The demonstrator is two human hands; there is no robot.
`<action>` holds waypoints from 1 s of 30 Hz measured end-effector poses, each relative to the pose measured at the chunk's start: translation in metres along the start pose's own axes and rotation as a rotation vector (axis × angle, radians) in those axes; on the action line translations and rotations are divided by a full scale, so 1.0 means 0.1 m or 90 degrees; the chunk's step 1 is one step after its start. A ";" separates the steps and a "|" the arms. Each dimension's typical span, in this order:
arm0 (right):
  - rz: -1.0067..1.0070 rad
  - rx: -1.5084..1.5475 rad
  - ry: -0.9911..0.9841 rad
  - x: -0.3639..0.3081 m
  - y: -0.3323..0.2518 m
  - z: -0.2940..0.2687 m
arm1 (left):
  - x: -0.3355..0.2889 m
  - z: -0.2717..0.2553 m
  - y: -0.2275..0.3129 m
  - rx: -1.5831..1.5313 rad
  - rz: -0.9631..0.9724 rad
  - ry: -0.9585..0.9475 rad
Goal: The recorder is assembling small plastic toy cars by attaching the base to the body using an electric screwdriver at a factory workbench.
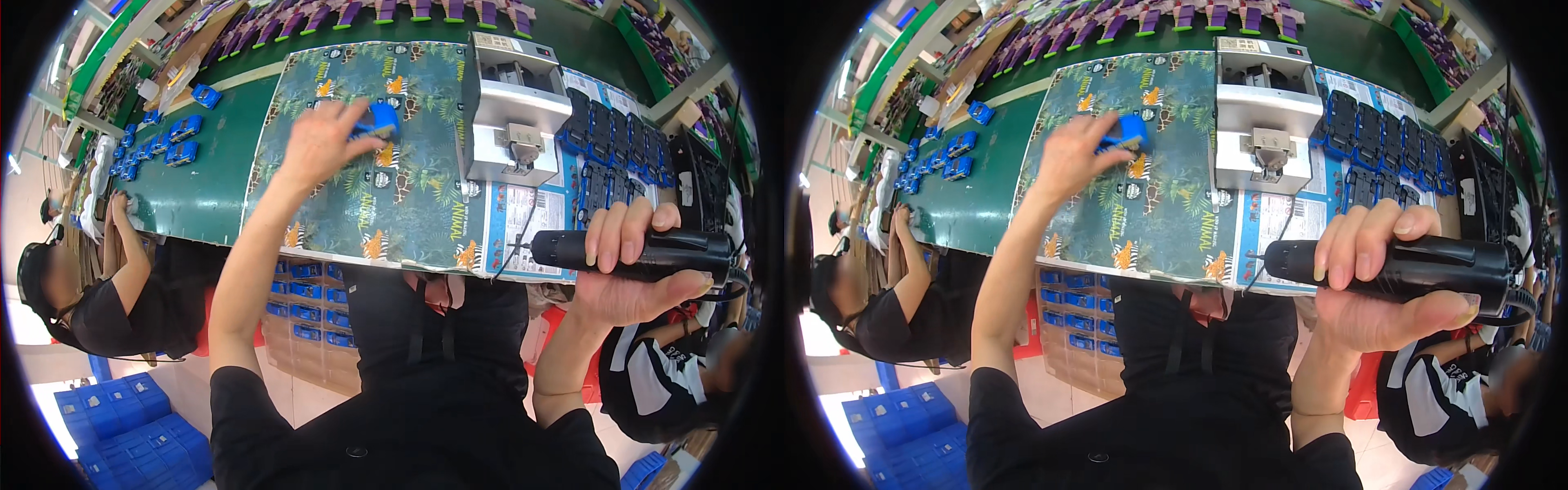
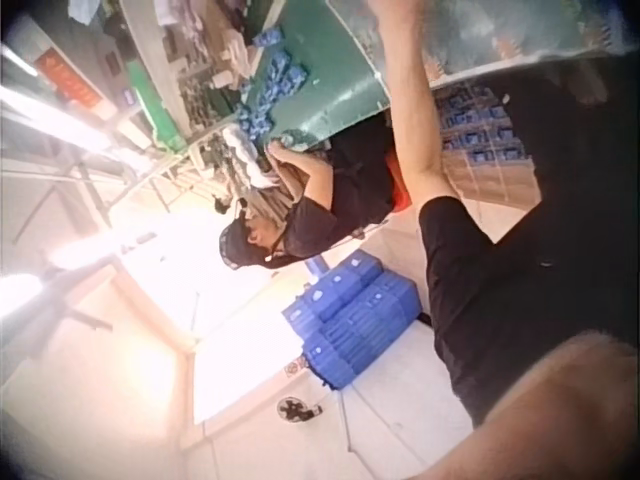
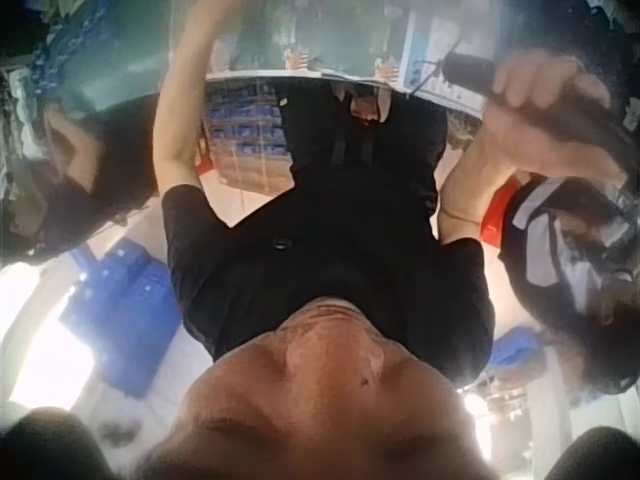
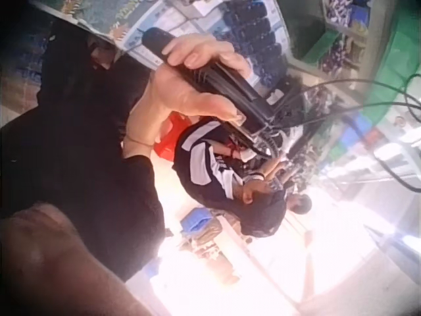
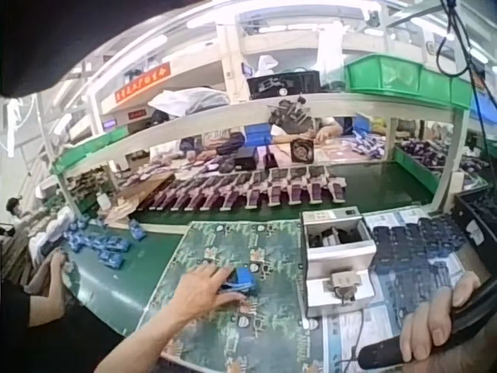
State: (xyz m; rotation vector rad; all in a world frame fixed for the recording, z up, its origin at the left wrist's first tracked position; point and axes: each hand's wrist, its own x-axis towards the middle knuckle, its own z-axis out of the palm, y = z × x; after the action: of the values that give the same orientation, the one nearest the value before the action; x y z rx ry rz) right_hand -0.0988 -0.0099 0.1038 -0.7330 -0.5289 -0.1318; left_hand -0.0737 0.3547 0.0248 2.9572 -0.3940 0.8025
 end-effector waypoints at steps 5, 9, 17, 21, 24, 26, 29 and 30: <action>-0.011 0.000 0.024 0.02 0.00 -0.04 | 0.27 -0.34 0.01 -0.005 -0.061 0.132; -0.004 0.009 -0.010 0.05 0.02 -0.09 | 0.01 0.00 -0.01 0.057 0.000 0.029; -0.058 -0.043 0.040 0.22 -0.02 -0.23 | -0.11 -0.19 0.23 -0.791 -0.507 0.187; -0.038 -0.054 0.083 0.39 0.12 -0.22 | -0.52 -0.11 0.82 -1.286 -0.565 0.107; 0.040 -0.025 0.075 0.30 0.24 -0.30 | -0.67 -0.07 1.26 -1.386 -0.651 0.051; 0.071 -0.020 0.074 0.17 0.32 -0.40 | -0.66 -0.03 1.47 -1.424 -0.668 0.037; 0.090 -0.068 0.120 0.03 0.48 -0.49 | -0.60 -0.08 1.68 -1.434 -0.598 -0.121; 0.083 -0.170 0.117 0.00 0.52 -0.49 | -0.59 -0.11 1.71 -1.445 -0.588 -0.181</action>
State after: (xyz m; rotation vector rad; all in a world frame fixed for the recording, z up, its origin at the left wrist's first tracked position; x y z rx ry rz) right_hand -0.0632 -0.0044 0.0420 -1.0023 -0.2898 -0.1482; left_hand -0.1727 0.2040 0.0020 0.7559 0.1393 -0.2844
